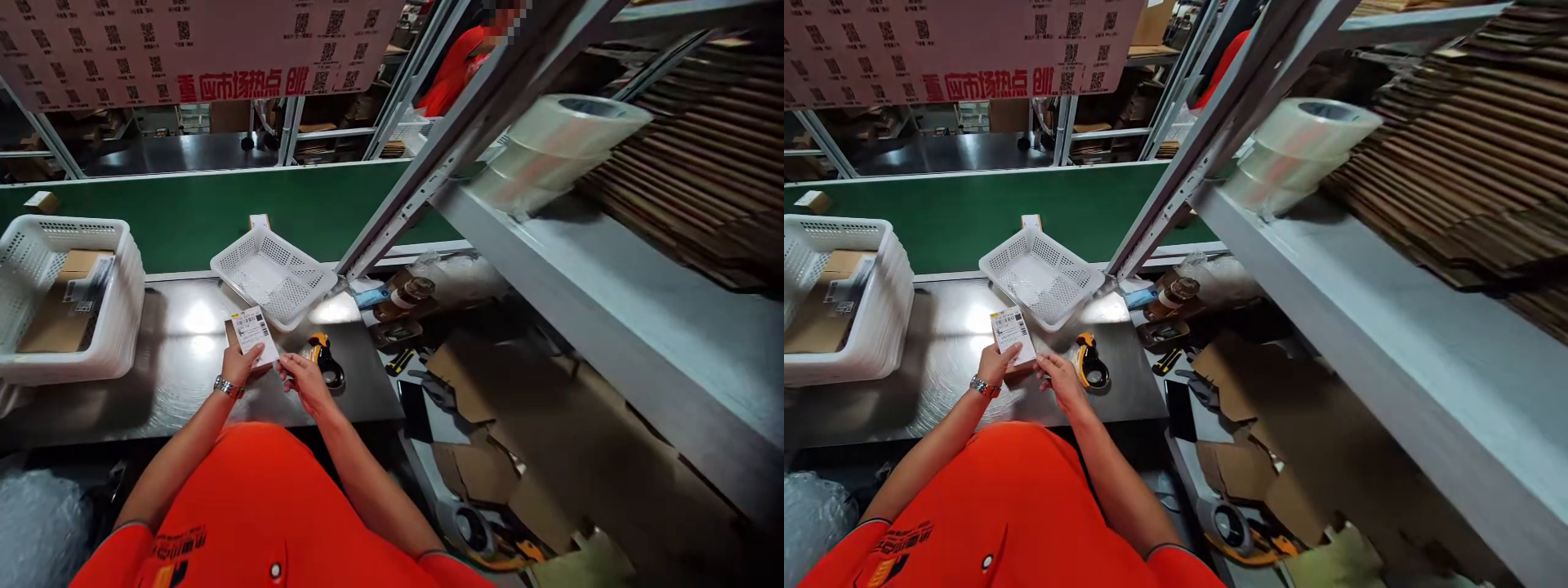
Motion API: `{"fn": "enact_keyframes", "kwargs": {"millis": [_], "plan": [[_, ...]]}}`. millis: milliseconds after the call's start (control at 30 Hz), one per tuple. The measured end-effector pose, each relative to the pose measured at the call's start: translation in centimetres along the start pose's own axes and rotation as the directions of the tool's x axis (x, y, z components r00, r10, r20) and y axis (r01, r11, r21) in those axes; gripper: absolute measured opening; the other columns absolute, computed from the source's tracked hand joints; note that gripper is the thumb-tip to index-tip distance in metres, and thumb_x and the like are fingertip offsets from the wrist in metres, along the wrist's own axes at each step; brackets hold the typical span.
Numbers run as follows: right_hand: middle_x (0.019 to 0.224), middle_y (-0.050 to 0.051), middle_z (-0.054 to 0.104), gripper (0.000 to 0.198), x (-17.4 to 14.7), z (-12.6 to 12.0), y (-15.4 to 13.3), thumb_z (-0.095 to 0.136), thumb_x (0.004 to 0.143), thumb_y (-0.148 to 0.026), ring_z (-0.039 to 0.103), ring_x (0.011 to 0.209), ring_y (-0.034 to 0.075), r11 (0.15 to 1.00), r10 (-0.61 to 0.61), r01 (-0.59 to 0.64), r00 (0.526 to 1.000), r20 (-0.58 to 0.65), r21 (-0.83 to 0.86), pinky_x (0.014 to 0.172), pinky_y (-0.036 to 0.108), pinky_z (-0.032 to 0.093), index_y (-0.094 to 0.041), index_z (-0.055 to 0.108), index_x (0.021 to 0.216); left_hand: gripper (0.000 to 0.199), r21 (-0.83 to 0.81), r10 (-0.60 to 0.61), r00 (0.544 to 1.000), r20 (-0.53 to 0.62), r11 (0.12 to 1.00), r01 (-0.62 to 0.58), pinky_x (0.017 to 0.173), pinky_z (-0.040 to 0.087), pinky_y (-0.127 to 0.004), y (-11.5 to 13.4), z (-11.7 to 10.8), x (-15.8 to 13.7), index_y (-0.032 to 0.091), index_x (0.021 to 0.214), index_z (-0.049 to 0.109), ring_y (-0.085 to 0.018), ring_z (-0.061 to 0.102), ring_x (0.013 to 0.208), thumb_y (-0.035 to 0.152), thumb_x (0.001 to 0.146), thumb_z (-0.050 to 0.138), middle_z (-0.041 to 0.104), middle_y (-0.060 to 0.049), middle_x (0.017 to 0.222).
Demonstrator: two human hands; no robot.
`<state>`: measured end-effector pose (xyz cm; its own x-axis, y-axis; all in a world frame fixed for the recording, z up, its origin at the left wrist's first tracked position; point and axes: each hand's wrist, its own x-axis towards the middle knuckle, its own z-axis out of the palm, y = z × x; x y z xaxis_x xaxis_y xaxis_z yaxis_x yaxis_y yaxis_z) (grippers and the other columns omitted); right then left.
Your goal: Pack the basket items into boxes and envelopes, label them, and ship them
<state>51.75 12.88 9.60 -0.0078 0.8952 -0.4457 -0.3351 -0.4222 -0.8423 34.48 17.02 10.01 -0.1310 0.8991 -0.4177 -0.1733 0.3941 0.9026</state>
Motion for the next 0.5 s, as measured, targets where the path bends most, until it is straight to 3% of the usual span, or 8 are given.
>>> {"fn": "enact_keyframes", "kwargs": {"millis": [200, 367, 500], "plan": [[0.075, 0.001, 0.072, 0.053, 0.08, -0.06, -0.05, 0.101, 0.056, -0.06, 0.054, 0.059, 0.011, 1.0, -0.025, 0.024, 0.999, -0.024, -0.02, 0.043, 0.021, 0.039, -0.019, 0.078, 0.081, 0.051, 0.006, -0.009, 1.0, 0.009, 1.0, 0.009, 0.095, 0.065, -0.048, -0.34, -0.06, 0.15, 0.013, 0.089, 0.085, -0.037, 0.082, 0.102, 0.05, 0.059, 0.104, 0.086, -0.022, 0.107], [0.076, 0.003, 0.075, 0.05, 0.41, -0.07, 0.2, 0.1, 0.059, -0.059, 0.055, 0.06, 0.012, 0.998, -0.041, 0.041, 0.999, -0.009, -0.04, 0.045, 0.023, 0.037, -0.019, 0.079, 0.079, 0.056, 0.01, -0.016, 1.0, 0.024, 1.0, 0.016, 0.104, 0.063, -0.051, -0.82, -0.42, 0.56, 0.013, 0.094, 0.083, -0.038, 0.081, 0.112, 0.053, 0.06, 0.104, 0.086, -0.023, 0.115], [0.075, 0.005, 0.076, 0.047, 0.74, -0.05, 0.49, 0.099, 0.061, -0.06, 0.054, 0.058, 0.014, 0.995, -0.074, 0.074, 0.997, -0.001, -0.067, 0.046, 0.026, 0.035, -0.019, 0.081, 0.076, 0.052, 0.051, -0.042, 0.998, 0.048, 0.998, 0.039, 0.109, 0.061, -0.051, -0.71, -0.49, 0.55, 0.012, 0.1, 0.081, -0.039, 0.078, 0.12, 0.05, 0.07, 0.101, 0.085, -0.022, 0.118]]}}
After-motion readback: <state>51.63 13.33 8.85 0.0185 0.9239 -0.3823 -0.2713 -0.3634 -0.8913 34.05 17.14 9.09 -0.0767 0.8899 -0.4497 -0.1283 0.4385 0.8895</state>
